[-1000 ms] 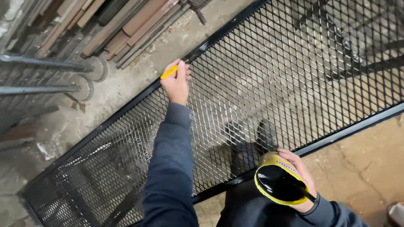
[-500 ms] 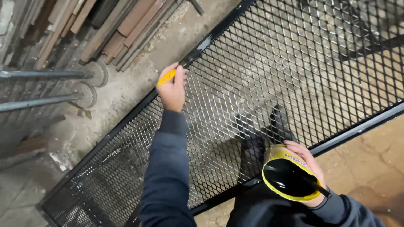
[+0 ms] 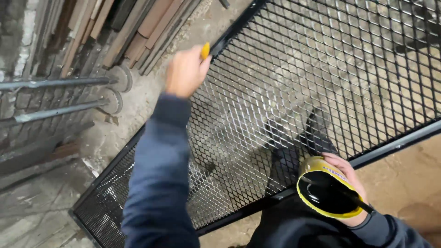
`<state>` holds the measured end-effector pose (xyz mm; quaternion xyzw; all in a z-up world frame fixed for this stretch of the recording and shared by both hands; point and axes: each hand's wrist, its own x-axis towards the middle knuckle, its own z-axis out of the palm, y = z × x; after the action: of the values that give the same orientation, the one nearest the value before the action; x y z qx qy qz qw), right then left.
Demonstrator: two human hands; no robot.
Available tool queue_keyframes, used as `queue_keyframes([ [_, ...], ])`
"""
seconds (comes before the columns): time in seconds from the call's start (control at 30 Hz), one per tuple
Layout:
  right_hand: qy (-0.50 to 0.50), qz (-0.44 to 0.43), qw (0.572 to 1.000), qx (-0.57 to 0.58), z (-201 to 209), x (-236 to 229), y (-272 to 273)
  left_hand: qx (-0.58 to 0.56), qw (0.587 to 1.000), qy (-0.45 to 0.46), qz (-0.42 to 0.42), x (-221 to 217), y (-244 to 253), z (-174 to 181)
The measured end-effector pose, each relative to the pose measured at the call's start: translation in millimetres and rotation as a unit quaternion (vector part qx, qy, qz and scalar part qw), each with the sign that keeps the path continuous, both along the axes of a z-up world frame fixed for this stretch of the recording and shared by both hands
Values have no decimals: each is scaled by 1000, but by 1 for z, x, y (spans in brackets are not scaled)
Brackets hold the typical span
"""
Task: Painting a black metal mesh frame using a brush and a container of paint.
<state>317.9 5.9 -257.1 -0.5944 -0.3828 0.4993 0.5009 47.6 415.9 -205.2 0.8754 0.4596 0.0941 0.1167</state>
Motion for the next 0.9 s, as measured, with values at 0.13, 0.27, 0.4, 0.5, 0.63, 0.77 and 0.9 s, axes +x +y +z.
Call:
queue_keyframes([
  [0.13, 34, -44, 998, -41, -15, 9, -17, 13, 995, -77, -55, 76, 39, -13],
  [0.27, 126, -97, 984, -79, -10, 15, -16, 27, 985, -166, -37, 98, 48, -25],
  [0.4, -48, -31, 998, 14, 0, 16, -4, -51, 937, -346, -15, 70, 21, -23],
  [0.5, -35, 9, 999, 26, 4, 22, 2, -152, 901, -392, 110, 13, -8, -45],
  [0.63, 49, 8, 999, 8, -9, 26, 1, -152, 900, -341, 225, -69, -58, -40],
  [0.77, 42, 37, 998, 9, 2, 34, 15, -100, 912, -243, 315, -108, -78, -19],
  [0.9, 6, 54, 998, 33, 8, 42, 19, 59, 982, -16, 177, -70, -56, -3],
])
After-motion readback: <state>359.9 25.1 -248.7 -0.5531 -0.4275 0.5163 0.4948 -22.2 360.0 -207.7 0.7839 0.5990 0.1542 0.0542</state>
